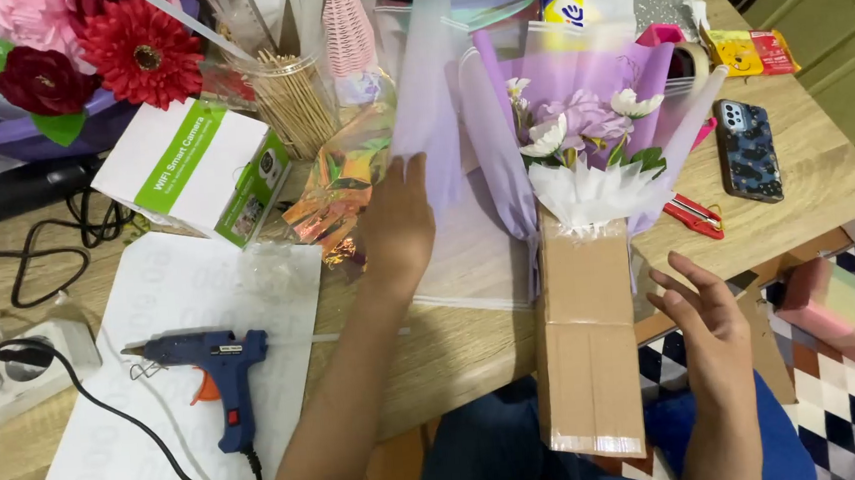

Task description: The person wraps a bouquet of artificial flowers with a sheet of translucent purple paper. They fold the paper around the stems, smooth the edges, and adjust the wrapping to fit the bouquet.

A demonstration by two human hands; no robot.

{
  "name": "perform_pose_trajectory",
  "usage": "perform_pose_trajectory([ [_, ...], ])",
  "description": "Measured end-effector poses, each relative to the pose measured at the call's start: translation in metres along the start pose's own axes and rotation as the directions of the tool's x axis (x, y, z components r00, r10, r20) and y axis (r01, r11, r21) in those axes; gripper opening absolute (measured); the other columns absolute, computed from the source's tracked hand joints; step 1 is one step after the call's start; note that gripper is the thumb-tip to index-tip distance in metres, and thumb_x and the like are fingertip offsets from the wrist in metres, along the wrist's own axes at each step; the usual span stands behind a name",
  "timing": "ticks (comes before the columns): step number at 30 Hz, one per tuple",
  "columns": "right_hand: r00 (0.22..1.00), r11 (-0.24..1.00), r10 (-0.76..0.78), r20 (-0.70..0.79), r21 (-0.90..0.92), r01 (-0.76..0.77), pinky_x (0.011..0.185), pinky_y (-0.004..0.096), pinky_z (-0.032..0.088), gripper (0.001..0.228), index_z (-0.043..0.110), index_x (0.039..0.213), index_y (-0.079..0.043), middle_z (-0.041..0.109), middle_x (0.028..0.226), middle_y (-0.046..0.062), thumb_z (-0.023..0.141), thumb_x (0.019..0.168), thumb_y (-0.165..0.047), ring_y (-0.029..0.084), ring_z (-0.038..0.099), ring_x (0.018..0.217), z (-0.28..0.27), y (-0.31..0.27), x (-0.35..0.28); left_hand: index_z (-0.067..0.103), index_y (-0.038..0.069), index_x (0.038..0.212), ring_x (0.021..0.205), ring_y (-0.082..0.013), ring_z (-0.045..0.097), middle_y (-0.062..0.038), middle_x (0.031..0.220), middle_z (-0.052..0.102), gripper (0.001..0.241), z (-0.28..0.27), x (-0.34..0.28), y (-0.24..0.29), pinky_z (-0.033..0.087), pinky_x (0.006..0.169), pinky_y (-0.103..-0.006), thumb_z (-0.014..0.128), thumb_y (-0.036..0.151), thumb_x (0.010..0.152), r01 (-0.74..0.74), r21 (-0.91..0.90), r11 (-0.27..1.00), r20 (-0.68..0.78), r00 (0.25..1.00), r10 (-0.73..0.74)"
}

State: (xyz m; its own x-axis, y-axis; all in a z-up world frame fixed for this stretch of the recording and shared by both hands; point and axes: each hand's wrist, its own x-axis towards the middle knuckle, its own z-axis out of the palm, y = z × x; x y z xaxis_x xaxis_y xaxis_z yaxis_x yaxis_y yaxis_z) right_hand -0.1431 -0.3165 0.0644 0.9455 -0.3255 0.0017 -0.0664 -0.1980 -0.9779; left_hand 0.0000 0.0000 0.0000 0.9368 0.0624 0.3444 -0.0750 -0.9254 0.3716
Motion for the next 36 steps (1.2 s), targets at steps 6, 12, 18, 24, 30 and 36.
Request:
perform_pose_trajectory([
  [6, 0.962, 0.964, -0.267, -0.064, 0.001, 0.267, 0.101, 0.034, 0.058, 0.021, 0.059, 0.124, 0.005, 0.065, 0.132, 0.021, 0.053, 0.105, 0.002, 0.025, 0.068, 0.108, 0.005, -0.005, -0.023, 0.050, 0.029, 0.145, 0.090, -0.0277, 0.063, -0.005, 0.116, 0.061, 0.063, -0.054, 0.006, 0.007, 0.047, 0.054, -0.0454, 0.042, 0.000, 0.090, 0.088, -0.444, 0.892, -0.009, 0.995, -0.103],
  [12, 0.764, 0.784, -0.598, 0.243, -0.019, 0.620, 0.103, 0.038, 0.058, 0.048, 0.046, 0.140, 0.004, 0.063, 0.126, 0.025, 0.062, 0.095, 0.003, 0.028, 0.070, 0.103, 0.012, -0.030, -0.011, 0.067, 0.016, 0.091, 0.087, -0.0077, 0.051, 0.005, 0.091, 0.061, 0.032, -0.097, 0.008, 0.002, 0.043, 0.077, -0.0234, 0.048, -0.003, 0.073, 0.136, -0.985, 0.103, 0.136, 0.991, -0.010],
  [18, 0.394, 0.221, -0.690, 0.607, -0.341, 0.914, 0.122, 0.070, 0.036, 0.129, -0.007, 0.168, -0.036, 0.007, 0.172, 0.024, 0.084, 0.079, -0.053, 0.046, 0.023, 0.158, 0.048, -0.080, -0.010, 0.075, 0.018, 0.113, 0.098, -0.0163, 0.066, -0.001, 0.107, 0.071, 0.047, -0.055, -0.005, 0.020, 0.049, 0.077, -0.0291, 0.053, 0.001, 0.075, -0.148, -0.817, 0.557, 0.205, 0.829, 0.521],
  [24, 0.813, 0.657, -0.358, 0.460, -0.494, 0.569, 0.119, 0.052, 0.034, 0.063, 0.053, 0.142, -0.013, 0.037, 0.164, 0.019, 0.075, 0.086, -0.030, 0.033, 0.036, 0.152, 0.052, -0.057, -0.024, 0.074, 0.014, 0.102, 0.063, -0.0086, 0.045, 0.004, 0.069, 0.052, 0.024, -0.093, -0.017, 0.060, 0.033, 0.058, -0.0282, 0.063, 0.033, 0.096, -0.057, -0.760, 0.648, 0.597, 0.332, 0.730],
  [30, 0.588, 0.395, -0.674, 0.447, -0.455, 0.798, 0.112, 0.056, 0.047, 0.063, 0.035, 0.153, -0.010, 0.016, 0.166, 0.034, 0.053, 0.097, 0.012, 0.054, 0.051, 0.139, 0.018, -0.012, -0.024, 0.071, 0.027, 0.134, 0.056, -0.0098, 0.043, 0.001, 0.063, 0.053, 0.043, -0.096, -0.022, 0.073, 0.033, 0.058, -0.0238, 0.063, 0.033, 0.092, -0.067, -0.712, 0.699, 0.680, 0.179, 0.711],
  [36, 0.468, 0.148, -0.682, 0.562, -0.521, 0.841, 0.103, 0.058, 0.051, 0.038, 0.070, 0.123, -0.019, 0.047, 0.144, 0.032, 0.076, 0.087, -0.008, 0.052, 0.055, 0.131, 0.022, -0.035, -0.029, 0.077, 0.026, 0.126, 0.052, -0.0064, 0.041, 0.009, 0.073, 0.072, 0.037, -0.078, -0.020, 0.059, 0.034, 0.057, -0.0226, 0.057, 0.028, 0.095, -0.124, -0.710, 0.694, 0.619, 0.359, 0.698],
])
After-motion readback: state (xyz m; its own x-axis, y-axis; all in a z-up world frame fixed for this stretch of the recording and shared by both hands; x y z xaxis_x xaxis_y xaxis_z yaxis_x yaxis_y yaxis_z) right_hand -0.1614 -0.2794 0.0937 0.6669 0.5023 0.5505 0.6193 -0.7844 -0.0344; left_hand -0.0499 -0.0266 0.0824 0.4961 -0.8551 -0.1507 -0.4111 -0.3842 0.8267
